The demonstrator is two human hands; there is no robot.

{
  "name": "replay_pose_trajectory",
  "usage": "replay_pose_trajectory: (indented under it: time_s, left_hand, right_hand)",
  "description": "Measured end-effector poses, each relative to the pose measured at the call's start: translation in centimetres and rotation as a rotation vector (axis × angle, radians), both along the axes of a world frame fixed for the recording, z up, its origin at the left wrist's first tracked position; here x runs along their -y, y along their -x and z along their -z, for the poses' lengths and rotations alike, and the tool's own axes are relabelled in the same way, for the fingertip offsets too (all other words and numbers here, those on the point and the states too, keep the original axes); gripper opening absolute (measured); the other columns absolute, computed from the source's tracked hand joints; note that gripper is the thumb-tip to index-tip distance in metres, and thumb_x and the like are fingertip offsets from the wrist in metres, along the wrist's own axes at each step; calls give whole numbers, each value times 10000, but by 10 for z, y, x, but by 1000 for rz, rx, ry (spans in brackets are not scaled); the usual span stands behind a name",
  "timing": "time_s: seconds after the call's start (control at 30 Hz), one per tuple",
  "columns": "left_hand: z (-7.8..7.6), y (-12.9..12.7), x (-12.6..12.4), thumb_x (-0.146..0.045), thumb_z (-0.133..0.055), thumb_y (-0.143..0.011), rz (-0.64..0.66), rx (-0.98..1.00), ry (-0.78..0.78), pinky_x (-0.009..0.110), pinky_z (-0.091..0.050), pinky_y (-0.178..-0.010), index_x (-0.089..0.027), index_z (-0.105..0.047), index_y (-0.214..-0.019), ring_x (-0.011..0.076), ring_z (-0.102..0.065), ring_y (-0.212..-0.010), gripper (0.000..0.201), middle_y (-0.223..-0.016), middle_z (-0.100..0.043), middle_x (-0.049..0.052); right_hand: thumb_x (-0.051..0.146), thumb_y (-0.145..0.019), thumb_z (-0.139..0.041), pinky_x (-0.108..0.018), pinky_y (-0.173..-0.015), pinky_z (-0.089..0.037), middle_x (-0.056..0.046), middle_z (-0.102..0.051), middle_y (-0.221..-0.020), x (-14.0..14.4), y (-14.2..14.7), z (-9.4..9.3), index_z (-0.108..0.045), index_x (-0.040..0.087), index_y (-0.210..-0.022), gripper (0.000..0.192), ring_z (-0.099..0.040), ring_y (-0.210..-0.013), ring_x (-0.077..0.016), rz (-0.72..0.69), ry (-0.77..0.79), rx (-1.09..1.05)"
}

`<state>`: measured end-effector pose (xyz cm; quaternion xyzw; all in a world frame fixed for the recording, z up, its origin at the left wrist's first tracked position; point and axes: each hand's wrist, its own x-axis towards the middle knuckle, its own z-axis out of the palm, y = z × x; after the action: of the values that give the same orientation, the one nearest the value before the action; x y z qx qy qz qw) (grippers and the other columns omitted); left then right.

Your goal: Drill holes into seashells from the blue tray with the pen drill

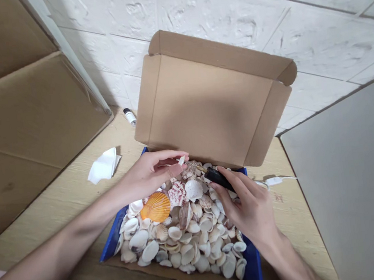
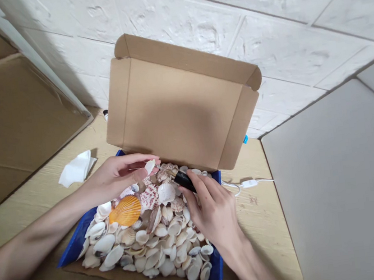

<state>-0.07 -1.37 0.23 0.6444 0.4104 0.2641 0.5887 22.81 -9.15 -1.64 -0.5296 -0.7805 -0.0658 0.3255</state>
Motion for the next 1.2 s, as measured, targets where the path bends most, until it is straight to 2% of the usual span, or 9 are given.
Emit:
replay_pose_trajectory:
  time_s: [0.33,0.67,0.93,1.2]
  left_hand:
    - [-3,-2,0,-373,-594,-903,25,-4,3,279,-545,-822,-170,-644,-1210,199,-692,-953,372,-1125,-723,75]
    - [-1,0,1,-423,-606,-887,53,-9,-12,307,-537,-837,-191,-654,-1194,213,-686,-969,388,-1124,-723,68]
    - [-4,0,1,-391,-628,-880,80,35,7,323,-502,-891,-153,-668,-1178,232,-651,-1046,383,-1160,-710,88]
    - [-1,0,1,-322,-661,-846,136,65,74,320,-516,-831,-127,-687,-1158,218,-660,-935,369,-1075,-726,88]
  right_hand:
    - [226,-887,-597,-287,-689,-579,-83,-724,-944,1,-2,0,-619,140,-1147,274,-700,-789,-177,-7,-5,0]
    - [224,-882,-599,-303,-693,-589,-84,-728,-955,0,0,0,-622,158,-1154,281,-705,-800,-187,-7,14,-5]
    - [174,-847,-641,-327,-696,-561,-81,-723,-978,0,-2,-2,-626,183,-1164,317,-687,-811,-192,-13,-89,-1]
    - [86,-826,-614,-342,-765,-510,-69,-720,-1025,2,-5,-3,-612,249,-1229,435,-670,-894,-198,-15,-127,-12]
